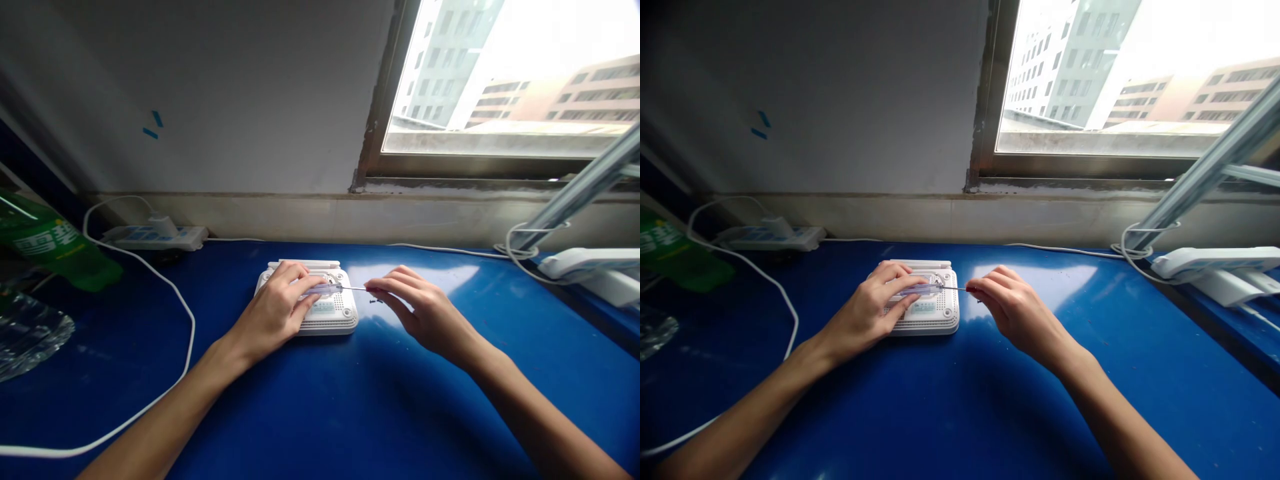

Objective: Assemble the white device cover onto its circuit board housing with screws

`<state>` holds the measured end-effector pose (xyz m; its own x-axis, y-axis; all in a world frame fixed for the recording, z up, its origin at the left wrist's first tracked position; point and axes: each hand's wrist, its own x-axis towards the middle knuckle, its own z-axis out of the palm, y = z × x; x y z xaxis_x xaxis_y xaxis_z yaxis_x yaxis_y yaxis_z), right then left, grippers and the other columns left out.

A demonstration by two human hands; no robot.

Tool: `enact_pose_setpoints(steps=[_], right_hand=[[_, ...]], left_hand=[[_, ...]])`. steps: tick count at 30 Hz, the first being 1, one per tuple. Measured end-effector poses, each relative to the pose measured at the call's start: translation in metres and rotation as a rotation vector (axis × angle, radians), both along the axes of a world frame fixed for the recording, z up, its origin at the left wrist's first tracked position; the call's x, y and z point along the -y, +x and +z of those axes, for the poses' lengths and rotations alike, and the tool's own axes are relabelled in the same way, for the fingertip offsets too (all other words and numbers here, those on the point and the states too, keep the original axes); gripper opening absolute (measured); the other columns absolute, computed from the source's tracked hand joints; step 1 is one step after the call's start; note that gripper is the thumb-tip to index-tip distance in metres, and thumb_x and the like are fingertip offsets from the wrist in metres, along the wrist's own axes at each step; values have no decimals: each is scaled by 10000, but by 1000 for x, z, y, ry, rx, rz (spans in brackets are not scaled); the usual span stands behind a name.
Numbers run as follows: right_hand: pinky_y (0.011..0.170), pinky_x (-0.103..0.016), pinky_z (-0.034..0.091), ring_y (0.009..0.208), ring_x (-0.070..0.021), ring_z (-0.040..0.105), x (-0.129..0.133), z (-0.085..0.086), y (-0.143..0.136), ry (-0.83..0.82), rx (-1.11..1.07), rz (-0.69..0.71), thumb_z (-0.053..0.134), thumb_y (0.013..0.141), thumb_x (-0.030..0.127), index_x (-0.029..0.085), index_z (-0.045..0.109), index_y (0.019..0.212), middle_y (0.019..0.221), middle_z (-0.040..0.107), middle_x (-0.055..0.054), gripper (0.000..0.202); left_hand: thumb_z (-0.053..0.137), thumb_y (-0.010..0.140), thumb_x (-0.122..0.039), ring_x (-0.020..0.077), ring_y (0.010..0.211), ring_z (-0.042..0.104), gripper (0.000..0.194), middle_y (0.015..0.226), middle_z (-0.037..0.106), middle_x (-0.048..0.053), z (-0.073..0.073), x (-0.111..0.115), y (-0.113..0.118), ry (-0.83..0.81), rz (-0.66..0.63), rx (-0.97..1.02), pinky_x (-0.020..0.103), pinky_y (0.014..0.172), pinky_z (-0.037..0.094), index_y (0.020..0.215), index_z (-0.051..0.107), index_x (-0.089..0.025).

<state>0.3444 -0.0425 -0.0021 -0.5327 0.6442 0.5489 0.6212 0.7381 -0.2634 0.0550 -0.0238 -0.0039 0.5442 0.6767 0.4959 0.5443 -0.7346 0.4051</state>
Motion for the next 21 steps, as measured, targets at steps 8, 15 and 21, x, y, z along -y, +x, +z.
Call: enact_pose_setpoints(steps=[8,15,21], right_hand=[[813,-363,540,940,-210,673,-1,-7,7,-166,-41,-170,493,1088,273,245,599,1159,1046,686,-73,131],[754,-324,512,876,-190,666,6,4,-9,-523,-476,-119,495,1088,429,260,492,1081,1049,778,-61,169],[769,-292,573,858,-173,722,12,10,-24,-739,-888,33,695,997,381,232,565,1048,1056,790,-71,204]], left_hand=[[623,1006,-200,245,1177,585,231,1179,663,78,2,4,3,-50,50,53,421,1048,533,1228,686,-195],[638,988,-163,236,1173,604,225,1199,671,82,0,4,3,-77,-58,17,387,1048,511,1210,666,-187],[666,962,-141,237,1163,610,201,1174,691,86,0,4,4,-57,-78,34,374,1039,503,1162,672,-170]])
